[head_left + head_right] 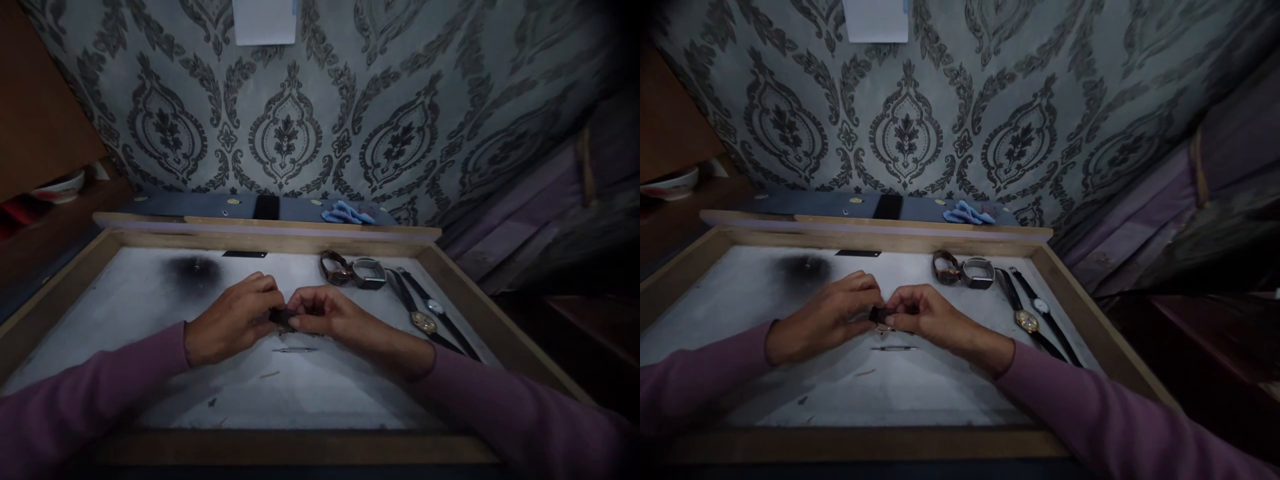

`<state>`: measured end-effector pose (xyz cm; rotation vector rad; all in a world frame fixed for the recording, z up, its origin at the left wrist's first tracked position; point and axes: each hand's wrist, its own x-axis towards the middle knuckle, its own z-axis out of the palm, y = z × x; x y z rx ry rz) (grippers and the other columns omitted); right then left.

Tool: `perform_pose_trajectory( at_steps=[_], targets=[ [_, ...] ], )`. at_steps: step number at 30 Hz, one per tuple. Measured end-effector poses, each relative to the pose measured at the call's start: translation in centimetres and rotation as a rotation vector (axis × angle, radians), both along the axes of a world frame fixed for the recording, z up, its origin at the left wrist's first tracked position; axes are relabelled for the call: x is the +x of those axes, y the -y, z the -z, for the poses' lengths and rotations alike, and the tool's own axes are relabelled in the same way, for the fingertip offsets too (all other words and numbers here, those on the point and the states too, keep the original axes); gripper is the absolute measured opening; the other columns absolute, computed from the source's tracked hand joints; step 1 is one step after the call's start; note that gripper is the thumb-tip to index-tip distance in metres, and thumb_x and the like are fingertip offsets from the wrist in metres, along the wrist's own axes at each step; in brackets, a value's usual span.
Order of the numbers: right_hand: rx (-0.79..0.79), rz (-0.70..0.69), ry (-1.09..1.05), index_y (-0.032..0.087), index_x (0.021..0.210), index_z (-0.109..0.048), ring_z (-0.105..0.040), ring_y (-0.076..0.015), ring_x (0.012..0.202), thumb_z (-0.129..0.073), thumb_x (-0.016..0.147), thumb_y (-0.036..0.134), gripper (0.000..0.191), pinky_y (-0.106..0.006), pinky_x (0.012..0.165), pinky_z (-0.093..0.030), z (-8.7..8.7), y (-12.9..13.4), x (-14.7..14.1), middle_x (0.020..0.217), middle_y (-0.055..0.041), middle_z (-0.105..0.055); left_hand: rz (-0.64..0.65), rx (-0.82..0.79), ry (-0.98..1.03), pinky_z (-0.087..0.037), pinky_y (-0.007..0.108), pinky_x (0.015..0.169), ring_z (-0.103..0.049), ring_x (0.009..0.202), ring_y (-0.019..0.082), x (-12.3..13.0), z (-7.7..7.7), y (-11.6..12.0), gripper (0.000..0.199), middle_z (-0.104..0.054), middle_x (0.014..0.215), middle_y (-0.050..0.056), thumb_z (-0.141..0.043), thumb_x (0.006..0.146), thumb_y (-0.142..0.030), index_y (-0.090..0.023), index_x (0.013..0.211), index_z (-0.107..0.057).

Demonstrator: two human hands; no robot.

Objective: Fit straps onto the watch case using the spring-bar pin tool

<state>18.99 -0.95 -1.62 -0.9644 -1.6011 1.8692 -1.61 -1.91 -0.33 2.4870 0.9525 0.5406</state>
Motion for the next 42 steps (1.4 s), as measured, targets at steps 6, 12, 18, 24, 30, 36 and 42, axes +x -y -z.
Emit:
perform_pose_trajectory(
  at_steps=[6, 12, 18, 24, 30, 36, 42],
  targets=[
    [0.086, 0.111, -0.025, 0.016, 0.074, -0.063, -0.034, -0.008, 0.056, -0.076, 0.071, 0.037, 0.025, -0.024, 0.053, -0.023, 0.2, 0.1, -0.2, 0.06, 0.0055, -0.043, -0.181, -0.024, 0.084, -0.039, 0.026, 0.065, -0.049, 0.074, 0.015, 0.4, 0.2, 0.4, 0.007, -0.052, 0.084, 0.0, -0.055, 0.084, -0.013, -0.019, 0.088, -0.053],
    [0.146, 0.198, -0.086, 0.017, 0.075, -0.063, -0.039, -0.0097, 0.061, -0.078, 0.069, 0.035, 0.024, -0.024, 0.058, -0.028, 0.3, 0.0, -0.4, 0.065, 0.0042, -0.045, -0.248, -0.114, 0.19, -0.039, 0.024, 0.061, -0.049, 0.067, 0.012, 0.6, -0.2, 0.2, 0.009, -0.053, 0.076, -0.003, -0.056, 0.081, -0.011, -0.019, 0.083, -0.051],
    [0.022, 0.202, -0.202, 0.017, 0.075, -0.064, -0.037, -0.008, 0.056, -0.081, 0.064, 0.034, 0.026, -0.023, 0.054, -0.026, 0.4, -0.3, -0.3, 0.062, 0.0053, -0.048, -0.217, -0.22, 0.265, -0.038, 0.022, 0.056, -0.049, 0.072, 0.013, 0.4, -1.2, -0.3, 0.012, -0.054, 0.085, 0.001, -0.054, 0.079, -0.013, -0.018, 0.089, -0.059],
    [-0.045, 0.168, -0.211, 0.015, 0.074, -0.065, -0.039, -0.0075, 0.053, -0.081, 0.064, 0.034, 0.026, -0.023, 0.053, -0.025, 0.3, -0.4, -0.2, 0.058, 0.0047, -0.051, -0.208, -0.313, 0.352, -0.04, 0.024, 0.062, -0.05, 0.079, 0.015, 0.1, -1.1, -0.6, 0.01, -0.055, 0.088, 0.002, -0.059, 0.077, -0.018, -0.018, 0.087, -0.06],
    [-0.031, 0.16, -0.171, 0.015, 0.073, -0.065, -0.037, -0.0067, 0.051, -0.081, 0.065, 0.034, 0.026, -0.023, 0.051, -0.023, 0.5, -0.3, -0.2, 0.057, 0.0056, -0.05, -0.109, -0.143, 0.287, -0.04, 0.027, 0.068, -0.047, 0.081, 0.016, 0.0, -0.9, -0.4, 0.006, -0.052, 0.089, 0.002, -0.057, 0.082, -0.017, -0.02, 0.088, -0.057],
    [-0.056, 0.124, -0.183, 0.015, 0.072, -0.064, -0.04, -0.0068, 0.052, -0.081, 0.065, 0.034, 0.026, -0.022, 0.052, -0.026, 0.2, -0.3, -0.3, 0.057, 0.0052, -0.052, -0.062, -0.165, 0.3, -0.04, 0.029, 0.074, -0.049, 0.086, 0.016, -0.1, -0.9, -0.4, 0.006, -0.055, 0.092, 0.002, -0.06, 0.085, -0.02, -0.02, 0.088, -0.056],
    [-0.066, 0.142, -0.217, 0.015, 0.072, -0.065, -0.039, -0.0067, 0.051, -0.081, 0.065, 0.034, 0.026, -0.022, 0.052, -0.025, 0.2, -0.3, -0.3, 0.055, 0.0057, -0.051, -0.039, -0.194, 0.267, -0.043, 0.029, 0.076, -0.052, 0.089, 0.017, -0.4, -0.9, -1.0, 0.008, -0.059, 0.096, 0.003, -0.063, 0.085, -0.023, -0.02, 0.092, -0.06]
  ],
)
